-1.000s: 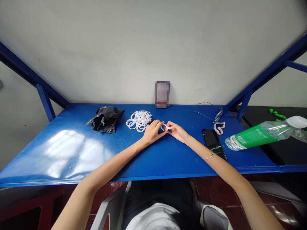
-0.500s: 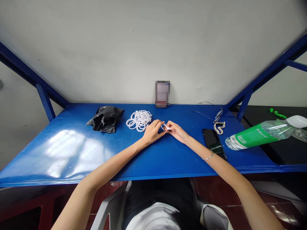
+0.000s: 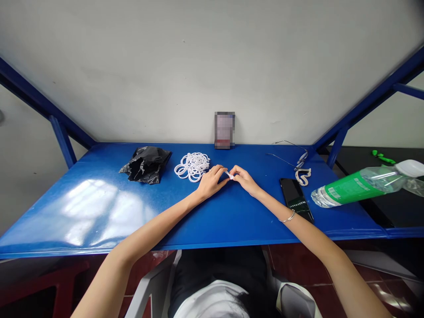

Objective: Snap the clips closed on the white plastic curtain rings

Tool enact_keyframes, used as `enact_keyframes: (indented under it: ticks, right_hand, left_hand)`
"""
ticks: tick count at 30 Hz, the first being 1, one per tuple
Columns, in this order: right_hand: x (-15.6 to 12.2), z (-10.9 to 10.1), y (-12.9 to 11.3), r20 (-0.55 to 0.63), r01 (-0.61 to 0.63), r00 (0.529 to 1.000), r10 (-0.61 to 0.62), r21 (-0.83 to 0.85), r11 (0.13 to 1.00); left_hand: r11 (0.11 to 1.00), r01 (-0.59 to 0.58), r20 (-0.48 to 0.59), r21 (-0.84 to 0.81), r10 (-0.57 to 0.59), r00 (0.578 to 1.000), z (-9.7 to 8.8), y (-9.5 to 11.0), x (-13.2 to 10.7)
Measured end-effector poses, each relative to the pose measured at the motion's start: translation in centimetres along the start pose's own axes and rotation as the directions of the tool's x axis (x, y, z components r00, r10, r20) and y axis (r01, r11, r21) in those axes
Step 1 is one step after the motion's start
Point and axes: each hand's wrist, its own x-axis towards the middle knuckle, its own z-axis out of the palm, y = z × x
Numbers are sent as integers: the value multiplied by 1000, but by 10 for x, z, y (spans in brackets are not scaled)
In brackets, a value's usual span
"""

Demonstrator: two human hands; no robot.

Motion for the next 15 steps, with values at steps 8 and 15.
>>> enact_keyframes:
  ticks: [8,15]
  right_hand:
    - [-1,-7,-3,15,167,980,-199,-610,774]
    - [6,-28,-1,-68,16,970,-235,-942,336]
  left_hand:
    - [1000,22,101,14,-23,995,1,0,0]
    - [999,-12,125,47,6,992,0,2,0]
